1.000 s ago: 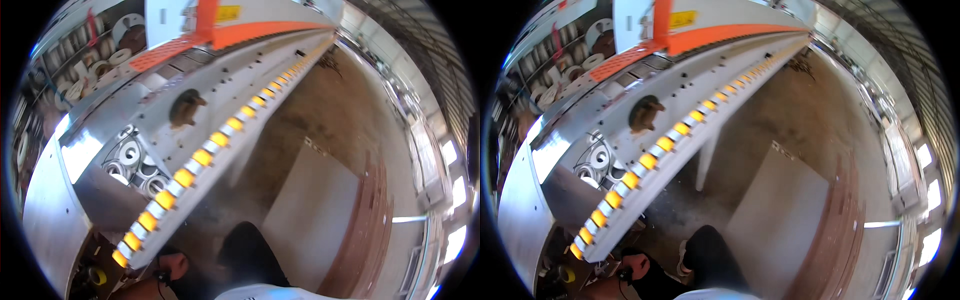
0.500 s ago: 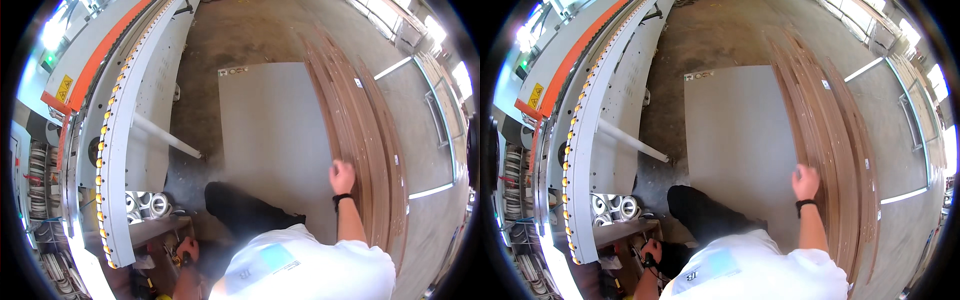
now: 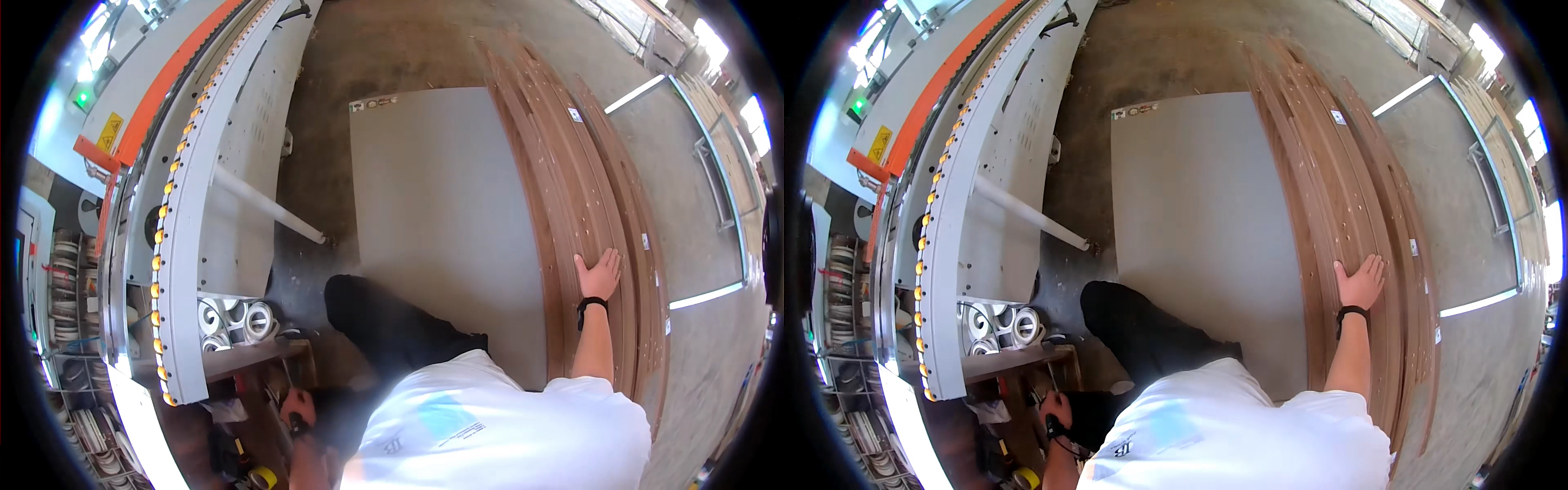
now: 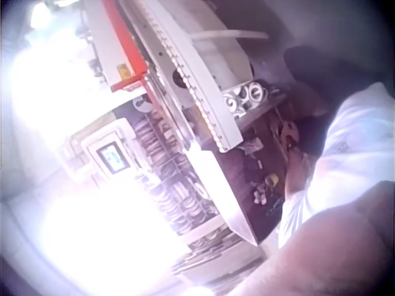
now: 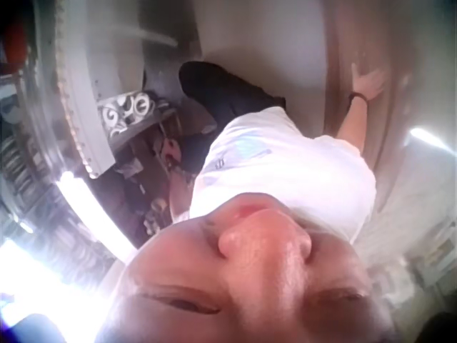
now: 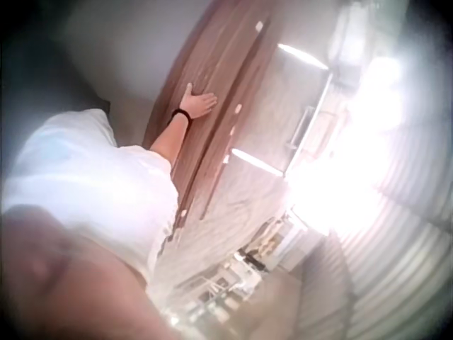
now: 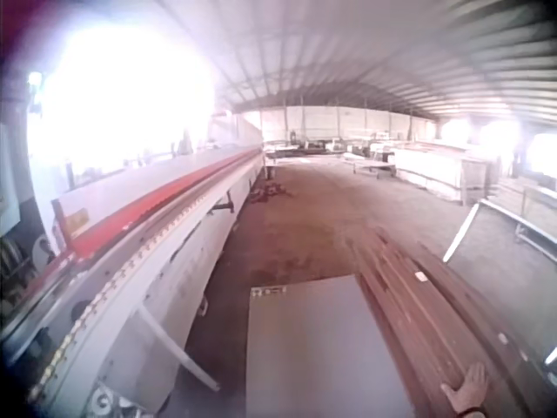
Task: Moving wood panels on a cart and feeding them into an industrial edge-banding machine.
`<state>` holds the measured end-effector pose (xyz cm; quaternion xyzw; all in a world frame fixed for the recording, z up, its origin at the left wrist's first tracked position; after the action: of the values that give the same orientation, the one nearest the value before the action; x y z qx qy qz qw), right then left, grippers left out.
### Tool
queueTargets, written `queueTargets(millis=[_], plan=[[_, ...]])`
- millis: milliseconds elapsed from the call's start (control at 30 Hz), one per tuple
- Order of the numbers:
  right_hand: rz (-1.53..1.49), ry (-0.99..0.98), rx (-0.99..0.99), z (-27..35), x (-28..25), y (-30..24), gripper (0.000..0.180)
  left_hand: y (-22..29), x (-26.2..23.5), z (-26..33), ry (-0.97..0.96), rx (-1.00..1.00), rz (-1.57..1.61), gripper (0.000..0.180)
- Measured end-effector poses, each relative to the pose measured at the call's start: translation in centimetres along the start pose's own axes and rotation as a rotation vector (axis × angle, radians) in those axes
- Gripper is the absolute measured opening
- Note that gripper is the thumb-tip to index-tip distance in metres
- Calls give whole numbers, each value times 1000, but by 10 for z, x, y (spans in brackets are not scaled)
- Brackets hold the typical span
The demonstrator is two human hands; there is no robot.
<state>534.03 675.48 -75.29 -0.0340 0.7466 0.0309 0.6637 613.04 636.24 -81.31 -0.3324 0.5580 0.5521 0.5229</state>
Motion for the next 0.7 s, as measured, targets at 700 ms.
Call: queueTargets(millis=[700], plan=[[-151,-65,-27,-16,-20,82,52,-3,0,-7,108,4,148,17]])
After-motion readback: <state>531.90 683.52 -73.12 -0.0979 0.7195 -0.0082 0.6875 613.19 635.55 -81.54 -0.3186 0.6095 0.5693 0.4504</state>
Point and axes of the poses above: each hand's wrist, its own z-axis away from the middle knuckle, its own x-axis out of the palm, y = z × x, the point moved 7 cm from there along -z, towards the middle knuckle, and after that the axes turned 4 degrees about -y, right-handed, at the moved point
